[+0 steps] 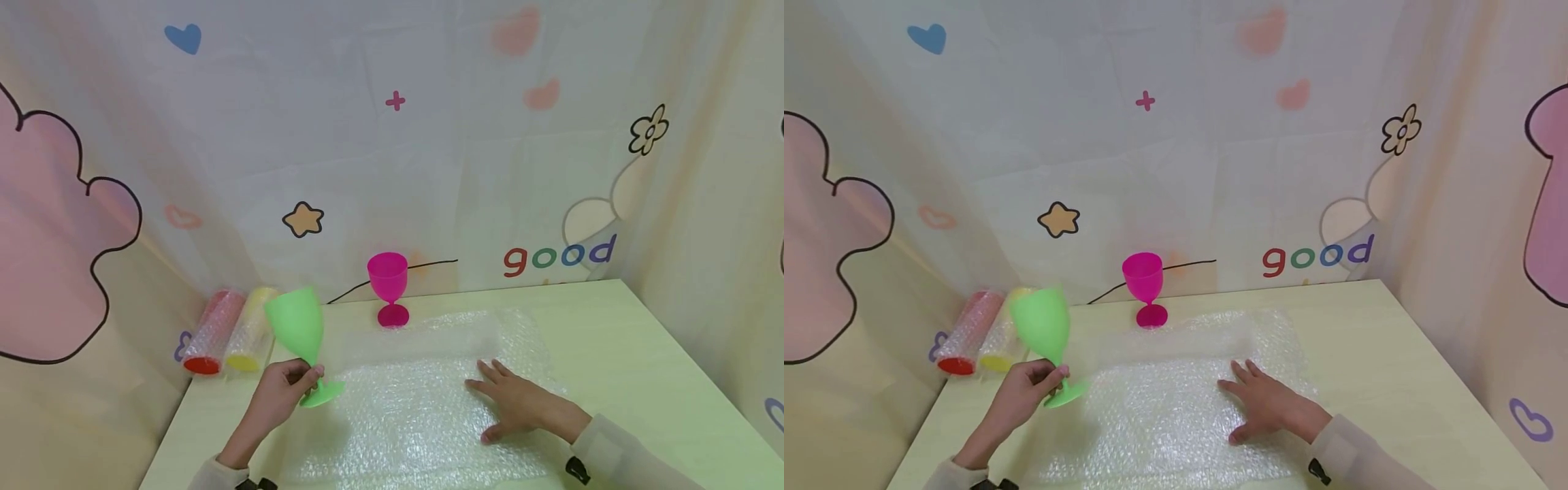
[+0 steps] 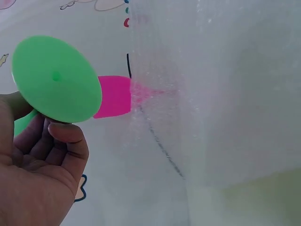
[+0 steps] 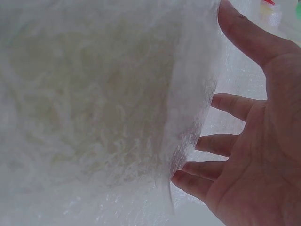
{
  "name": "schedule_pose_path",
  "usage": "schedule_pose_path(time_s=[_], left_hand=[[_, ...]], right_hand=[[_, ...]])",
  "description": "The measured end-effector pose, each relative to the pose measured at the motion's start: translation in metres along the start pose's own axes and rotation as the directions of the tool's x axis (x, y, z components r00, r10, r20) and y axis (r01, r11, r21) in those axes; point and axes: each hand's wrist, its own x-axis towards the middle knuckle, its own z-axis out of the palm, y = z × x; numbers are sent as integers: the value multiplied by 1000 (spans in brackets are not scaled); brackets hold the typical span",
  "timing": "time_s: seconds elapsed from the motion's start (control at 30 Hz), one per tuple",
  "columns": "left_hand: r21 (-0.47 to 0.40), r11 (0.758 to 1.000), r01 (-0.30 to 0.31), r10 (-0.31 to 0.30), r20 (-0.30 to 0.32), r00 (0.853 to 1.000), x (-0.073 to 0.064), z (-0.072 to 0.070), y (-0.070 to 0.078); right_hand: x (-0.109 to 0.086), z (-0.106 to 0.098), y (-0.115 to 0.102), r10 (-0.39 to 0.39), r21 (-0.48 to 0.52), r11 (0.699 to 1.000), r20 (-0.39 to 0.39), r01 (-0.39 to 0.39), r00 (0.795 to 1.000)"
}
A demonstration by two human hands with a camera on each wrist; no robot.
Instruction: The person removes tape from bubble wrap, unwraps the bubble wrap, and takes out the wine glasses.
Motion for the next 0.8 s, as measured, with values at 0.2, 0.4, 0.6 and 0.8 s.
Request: schedule_pose_path(time_s=[0.2,0.4,0.6,0.8], left_hand=[[99,992,-72,78,-60,995,27,1,10],[201,974,-105,123,-81,989,51,6,19],[252,960,-123,155,-112,981,74,12,23],[223,967,-121,153,-134,979,92,22,18]], right_hand=[[2,3,3,0,-4,1000,-3,0,1000],[1,3,4,-6,2,1000,-8,6,1000],[0,3,2,-18,3,1000,-9,18,1000],[0,1,1,5,-1,1000,-7,-5,1000]])
